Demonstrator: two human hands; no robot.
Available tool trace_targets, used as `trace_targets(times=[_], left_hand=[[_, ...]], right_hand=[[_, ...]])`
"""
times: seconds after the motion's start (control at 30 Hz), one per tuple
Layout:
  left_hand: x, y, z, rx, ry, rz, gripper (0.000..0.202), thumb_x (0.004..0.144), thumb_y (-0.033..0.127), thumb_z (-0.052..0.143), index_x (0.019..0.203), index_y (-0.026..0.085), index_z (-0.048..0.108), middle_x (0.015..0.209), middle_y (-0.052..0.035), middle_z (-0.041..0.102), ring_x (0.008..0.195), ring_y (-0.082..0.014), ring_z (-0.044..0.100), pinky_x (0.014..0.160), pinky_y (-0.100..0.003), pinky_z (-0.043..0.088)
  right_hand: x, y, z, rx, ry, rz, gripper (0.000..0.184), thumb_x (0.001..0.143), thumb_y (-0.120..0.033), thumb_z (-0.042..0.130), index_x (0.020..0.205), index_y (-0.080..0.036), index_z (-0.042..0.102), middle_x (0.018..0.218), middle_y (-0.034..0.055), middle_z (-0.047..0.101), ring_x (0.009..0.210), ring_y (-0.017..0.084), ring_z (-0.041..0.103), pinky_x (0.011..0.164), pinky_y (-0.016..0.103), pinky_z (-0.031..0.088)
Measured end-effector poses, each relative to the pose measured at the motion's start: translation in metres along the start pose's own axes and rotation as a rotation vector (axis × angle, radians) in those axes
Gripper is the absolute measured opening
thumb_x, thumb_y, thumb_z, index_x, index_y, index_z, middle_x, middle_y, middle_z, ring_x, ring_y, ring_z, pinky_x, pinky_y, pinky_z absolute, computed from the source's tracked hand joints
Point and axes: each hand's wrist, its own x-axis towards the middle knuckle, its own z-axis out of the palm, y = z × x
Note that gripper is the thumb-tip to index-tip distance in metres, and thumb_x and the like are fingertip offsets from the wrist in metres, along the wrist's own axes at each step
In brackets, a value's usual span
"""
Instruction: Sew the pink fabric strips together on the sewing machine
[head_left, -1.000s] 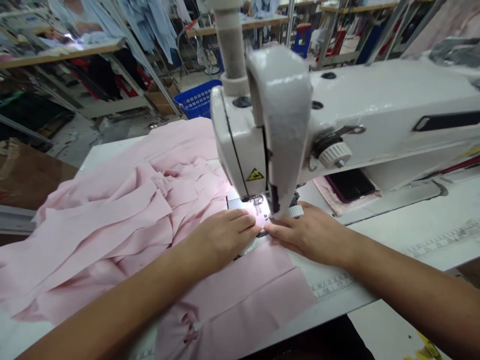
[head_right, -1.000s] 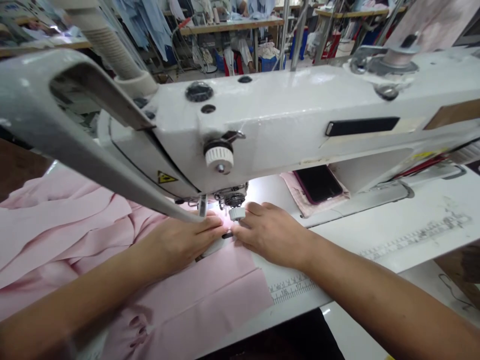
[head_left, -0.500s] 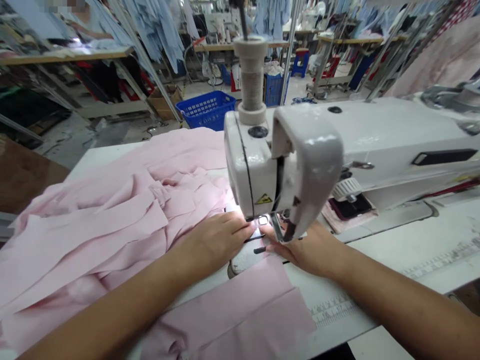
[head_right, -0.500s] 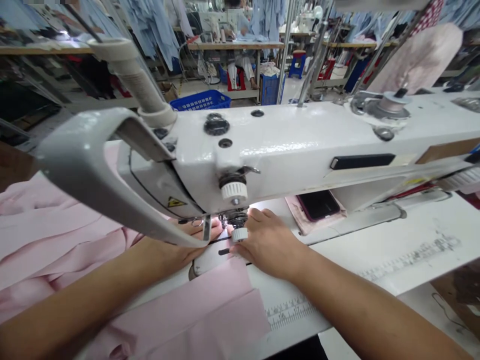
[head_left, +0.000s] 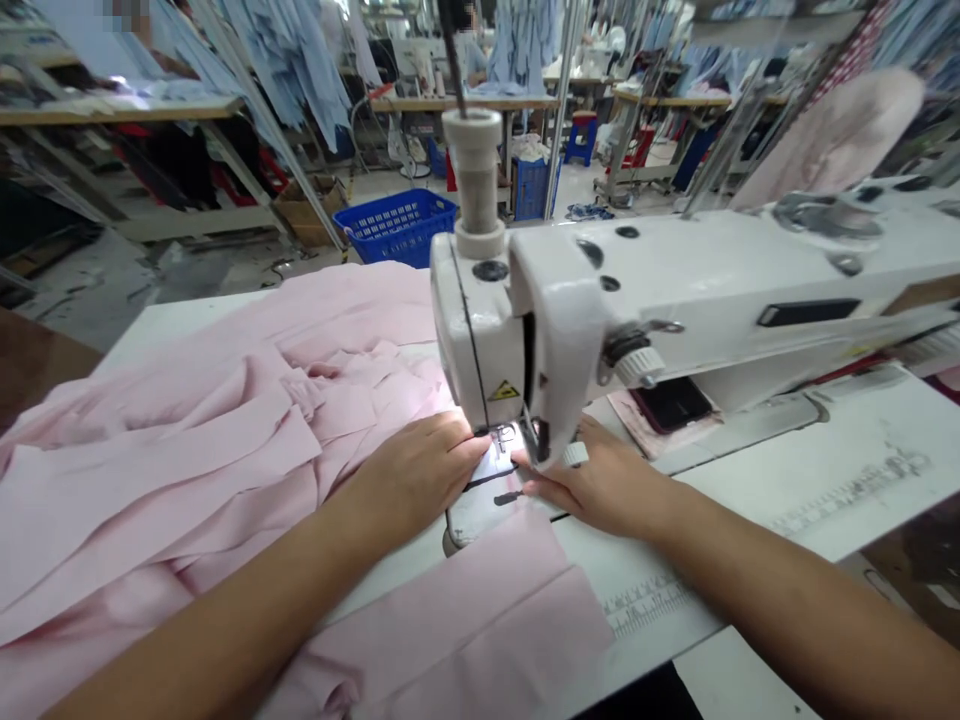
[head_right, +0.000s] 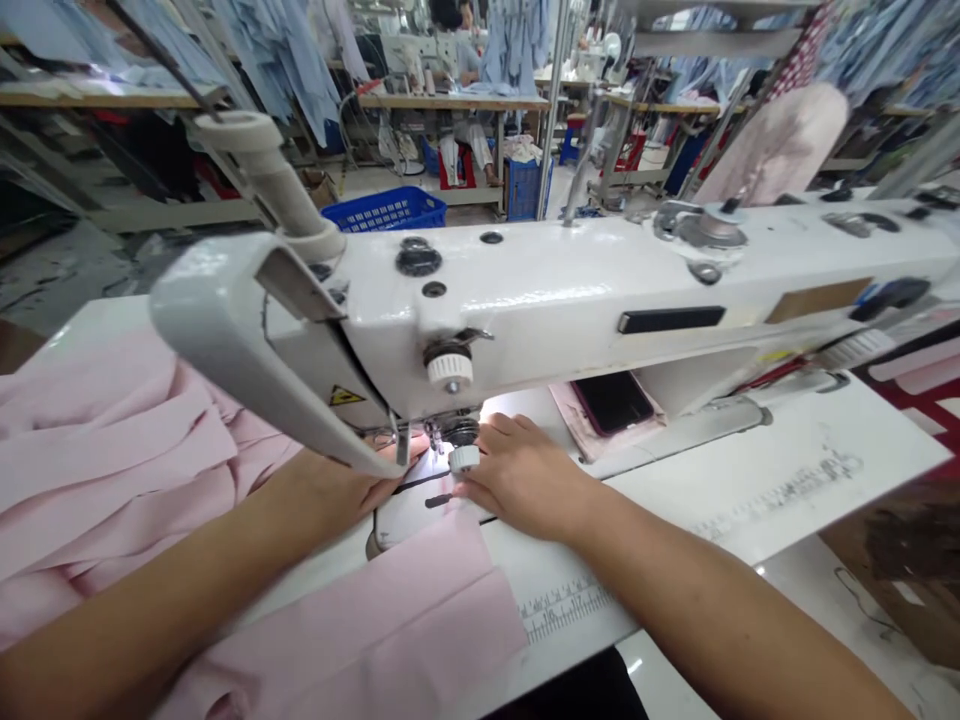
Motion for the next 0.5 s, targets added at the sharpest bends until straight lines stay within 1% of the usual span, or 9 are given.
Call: trace_targets(times=[0.1,0.2,0.3,0.37,0.43,0.5], left_hand=[[-0.001,0.001,-0.001,0.032,0.03,0.0,0.024,0.098,0.018,0.037,0.101,0.015,0.061,0.079,-0.004,0.061,0.079,-0.0156,0.059,0.075,-0.027,0.049],[0.0,0.004,0.0,0.064,0.043,-0.035,0.023,0.097,0.017,0.039,0.093,0.014,0.062,0.077,-0.005,0.06,0.081,-0.0169,0.059,0.076,-0.029,0.051],[0.004,0.007,0.004,0.041,-0.028,-0.103,0.026,0.095,0.015,0.038,0.086,0.014,0.062,0.075,-0.0055,0.06,0.077,-0.0179,0.058,0.072,-0.03,0.05],[0.004,0.01,0.001,0.025,-0.073,-0.172,0.026,0.094,0.015,0.039,0.082,0.014,0.062,0.076,-0.0062,0.061,0.077,-0.0187,0.057,0.069,-0.031,0.05],[-0.002,0.014,-0.012,0.015,-0.094,-0.261,0.025,0.093,0.017,0.042,0.079,0.015,0.062,0.079,-0.0056,0.063,0.077,-0.0185,0.058,0.069,-0.031,0.05],[-0.016,0.018,-0.038,0.013,-0.08,-0.384,0.023,0.094,0.02,0.044,0.082,0.015,0.062,0.081,-0.0037,0.064,0.077,-0.0169,0.059,0.068,-0.029,0.051]], right_hand=[[0.0,0.0,-0.002,0.03,0.035,-0.003,0.021,0.094,-0.033,0.061,0.084,-0.016,0.071,0.09,0.0081,0.064,0.093,0.024,0.054,0.078,0.033,0.046],[0.001,0.0,-0.009,0.092,0.007,0.011,0.014,0.094,-0.026,0.061,0.089,-0.016,0.07,0.092,0.0063,0.065,0.09,0.022,0.055,0.076,0.03,0.046],[0.0,0.0,-0.015,0.139,-0.027,0.032,0.012,0.094,-0.021,0.059,0.09,-0.015,0.069,0.089,0.0053,0.066,0.088,0.021,0.055,0.073,0.029,0.045],[-0.003,0.0,-0.017,0.158,-0.026,0.047,0.012,0.094,-0.02,0.059,0.091,-0.015,0.069,0.086,0.0052,0.066,0.088,0.022,0.055,0.074,0.03,0.045],[-0.006,0.001,-0.015,0.189,-0.017,0.054,0.012,0.094,-0.02,0.057,0.093,-0.016,0.068,0.086,0.0052,0.066,0.09,0.022,0.055,0.075,0.031,0.045],[-0.009,0.003,-0.012,0.233,-0.002,0.036,0.013,0.095,-0.02,0.056,0.095,-0.016,0.068,0.088,0.0056,0.067,0.091,0.023,0.056,0.076,0.033,0.047]])
